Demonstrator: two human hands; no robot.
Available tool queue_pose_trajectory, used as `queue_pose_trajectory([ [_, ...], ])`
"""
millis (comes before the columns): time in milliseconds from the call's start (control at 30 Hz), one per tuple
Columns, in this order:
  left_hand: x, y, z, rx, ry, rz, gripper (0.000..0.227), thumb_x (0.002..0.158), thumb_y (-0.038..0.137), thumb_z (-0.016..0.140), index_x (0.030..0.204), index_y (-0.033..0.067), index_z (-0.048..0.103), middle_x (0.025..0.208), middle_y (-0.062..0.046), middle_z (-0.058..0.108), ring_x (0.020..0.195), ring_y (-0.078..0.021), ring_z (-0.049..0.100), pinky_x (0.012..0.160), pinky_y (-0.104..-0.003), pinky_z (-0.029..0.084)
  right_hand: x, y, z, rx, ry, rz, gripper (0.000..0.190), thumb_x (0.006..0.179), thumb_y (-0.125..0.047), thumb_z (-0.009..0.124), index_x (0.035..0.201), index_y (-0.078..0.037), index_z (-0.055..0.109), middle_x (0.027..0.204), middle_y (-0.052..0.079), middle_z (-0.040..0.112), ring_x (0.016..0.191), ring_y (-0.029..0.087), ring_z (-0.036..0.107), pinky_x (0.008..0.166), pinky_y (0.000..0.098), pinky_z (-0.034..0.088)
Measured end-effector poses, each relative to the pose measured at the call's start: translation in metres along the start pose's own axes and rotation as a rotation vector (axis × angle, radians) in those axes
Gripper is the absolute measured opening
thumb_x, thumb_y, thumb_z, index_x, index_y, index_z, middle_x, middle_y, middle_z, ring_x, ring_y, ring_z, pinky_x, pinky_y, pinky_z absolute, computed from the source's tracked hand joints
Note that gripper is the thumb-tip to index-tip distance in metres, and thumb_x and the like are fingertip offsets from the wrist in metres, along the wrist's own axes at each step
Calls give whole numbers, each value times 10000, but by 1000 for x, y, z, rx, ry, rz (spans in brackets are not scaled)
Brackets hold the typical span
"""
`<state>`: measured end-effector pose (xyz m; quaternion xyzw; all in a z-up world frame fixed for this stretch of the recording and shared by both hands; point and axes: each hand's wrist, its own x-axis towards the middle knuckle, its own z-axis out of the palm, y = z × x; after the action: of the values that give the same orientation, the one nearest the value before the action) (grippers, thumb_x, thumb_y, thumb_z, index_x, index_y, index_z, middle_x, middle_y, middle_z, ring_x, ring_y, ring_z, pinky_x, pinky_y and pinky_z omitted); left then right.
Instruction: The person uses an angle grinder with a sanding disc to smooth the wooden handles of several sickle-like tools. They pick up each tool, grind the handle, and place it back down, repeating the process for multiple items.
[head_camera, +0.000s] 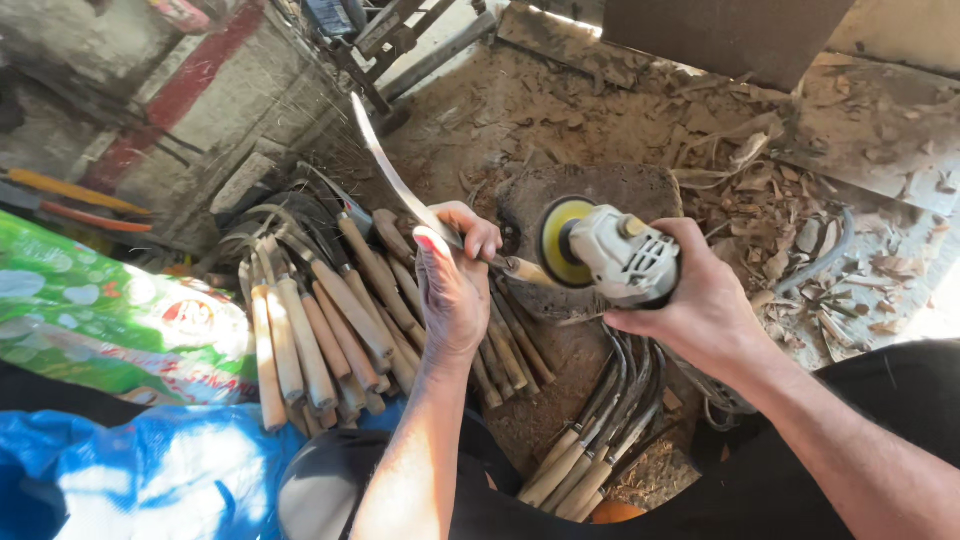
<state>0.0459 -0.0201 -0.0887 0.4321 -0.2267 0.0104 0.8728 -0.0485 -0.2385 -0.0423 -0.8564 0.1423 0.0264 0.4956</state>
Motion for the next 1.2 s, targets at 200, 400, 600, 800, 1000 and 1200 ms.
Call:
queue_pose_trajectory([
  [200,-8,-3,1,104,-11,-79,555,1097,602,519,1156,50,531,923,-23,468,915,-169,482,976,-366,439,0,-5,3,-292,-73,106,875,691,-286,951,1384,-158,433,1099,127,744,1012,259,739,880,402,583],
  [400,-11,-16,-8,538,31,-155,614,1097,640,435,1299,66,519,1240,-61,552,1233,-194,527,1115,-364,435,5,5,-5,-114,73,59,974,598,-182,953,1391,-37,407,1204,162,673,1092,268,701,925,382,596],
  [600,-20,-50,-28,458,36,-145,718,983,336,686,1519,220,222,1487,-45,418,1359,-205,435,1123,-386,406,13,24,-25,74,196,50,935,612,-136,946,1381,-23,426,1229,165,661,1134,239,692,967,369,544],
  [800,-34,-90,-70,286,96,-292,302,1035,22,701,1275,44,519,1251,-89,624,1192,-206,575,1134,-401,473,11,29,-30,166,215,46,937,582,-68,951,1366,-29,441,1214,135,658,1110,210,673,991,352,564],
  [1000,-47,-128,-54,507,100,-332,202,1085,162,598,1205,125,440,1069,-74,593,1024,-179,585,970,-355,493,8,25,-26,594,176,18,935,552,-24,901,1361,-58,434,1234,83,640,1143,189,649,934,353,613],
  [1200,24,-29,-18,876,26,-311,272,1041,238,607,1215,103,448,999,-34,573,915,-150,573,860,-338,518,15,-6,-50,621,157,6,948,499,-4,917,1341,-78,488,1213,66,650,1141,182,641,937,341,572],
])
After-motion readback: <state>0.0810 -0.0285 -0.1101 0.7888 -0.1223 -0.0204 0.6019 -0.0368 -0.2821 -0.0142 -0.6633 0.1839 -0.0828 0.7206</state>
